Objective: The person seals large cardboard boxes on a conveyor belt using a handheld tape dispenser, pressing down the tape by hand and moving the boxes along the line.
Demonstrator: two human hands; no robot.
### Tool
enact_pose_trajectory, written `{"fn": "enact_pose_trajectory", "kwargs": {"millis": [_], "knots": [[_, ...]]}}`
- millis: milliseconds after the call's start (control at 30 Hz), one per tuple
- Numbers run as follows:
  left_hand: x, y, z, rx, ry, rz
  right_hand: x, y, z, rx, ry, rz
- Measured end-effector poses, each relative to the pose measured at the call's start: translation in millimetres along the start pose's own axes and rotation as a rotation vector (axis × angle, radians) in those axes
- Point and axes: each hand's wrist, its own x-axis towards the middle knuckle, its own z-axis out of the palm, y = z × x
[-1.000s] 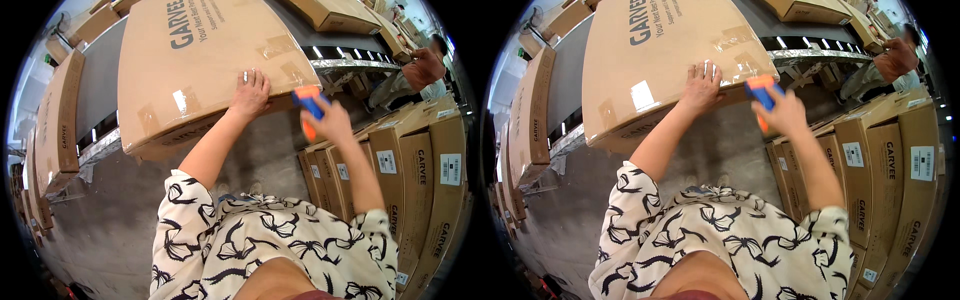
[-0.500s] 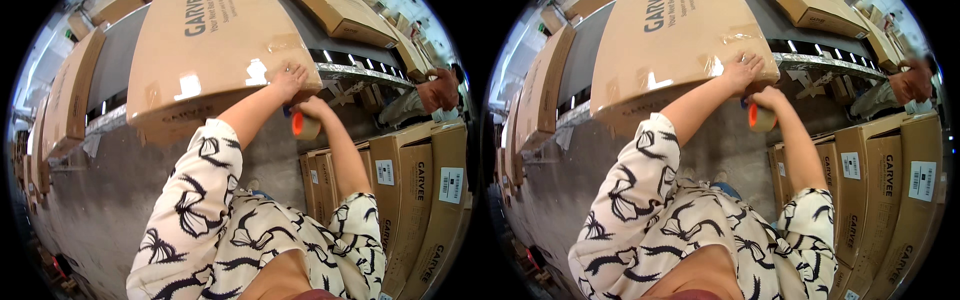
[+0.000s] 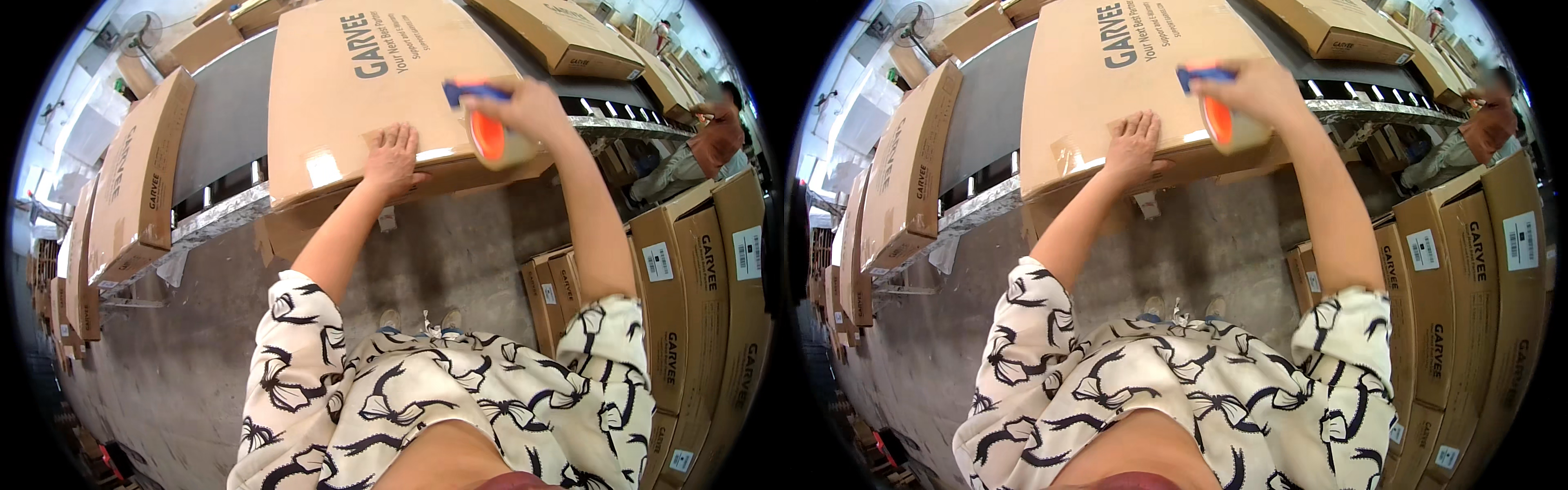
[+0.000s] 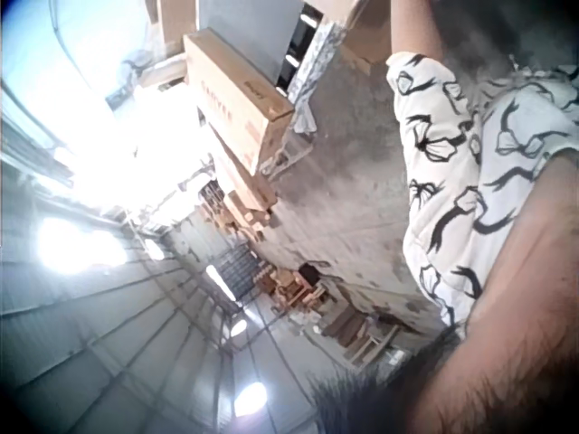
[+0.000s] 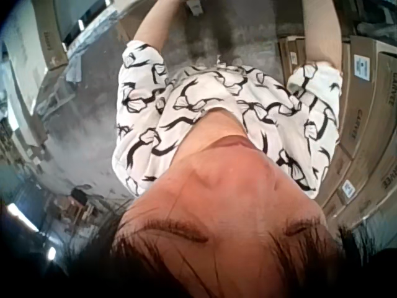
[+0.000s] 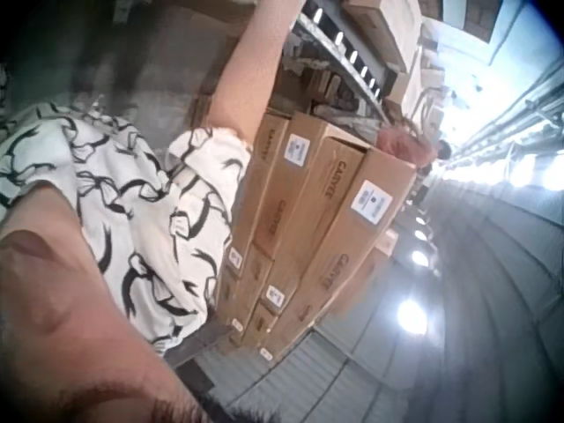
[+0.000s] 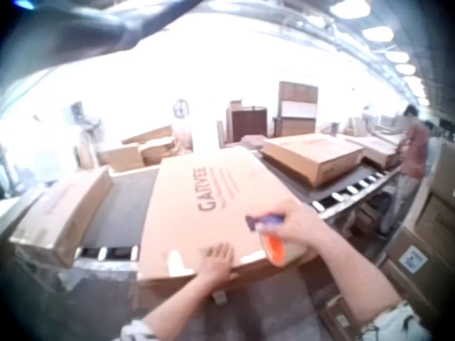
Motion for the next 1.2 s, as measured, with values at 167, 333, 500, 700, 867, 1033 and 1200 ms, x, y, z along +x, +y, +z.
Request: {"fn": "enact_pose_trajectory", "kwargs": {"millis": [167,333,500,700,867,1033,1200], "knots": [[2.3,-4.7,-12.6,-0.314,0.01,-0.033,46.6,-54.6,18.4,0.026,-0.027,0.06],[-11.7,-31.7,-1.3,-0.289,0.0,-0.044,53.9,-82.3,14.3,0.01,-0.088,0.086],[-72.3,-91.3,-22.2,-0.129,0.031,-0.11,49.6,-109.2,36.2,-0.115,-0.228,-0.021],[-79.3,-98.0,-30.0,-0.212,0.108,-0.132,61.5,-174.8,54.6,0.044,-0.164,-0.038],[-77.1,-87.4,-19.4,-0.36,0.273,-0.158,-15.3,-114.5,136.3,-0.056,-0.102,0.011],[-77.8,-86.5,-30.3,-0.344,0.189,-0.136,-135.7,-102.3,156.1,-0.179,-0.134,0.188],[-74.8,-92.7,-32.2,-0.243,0.121,-0.043,-155.7,-108.5,154.1,-0.133,-0.146,0.201]]}}
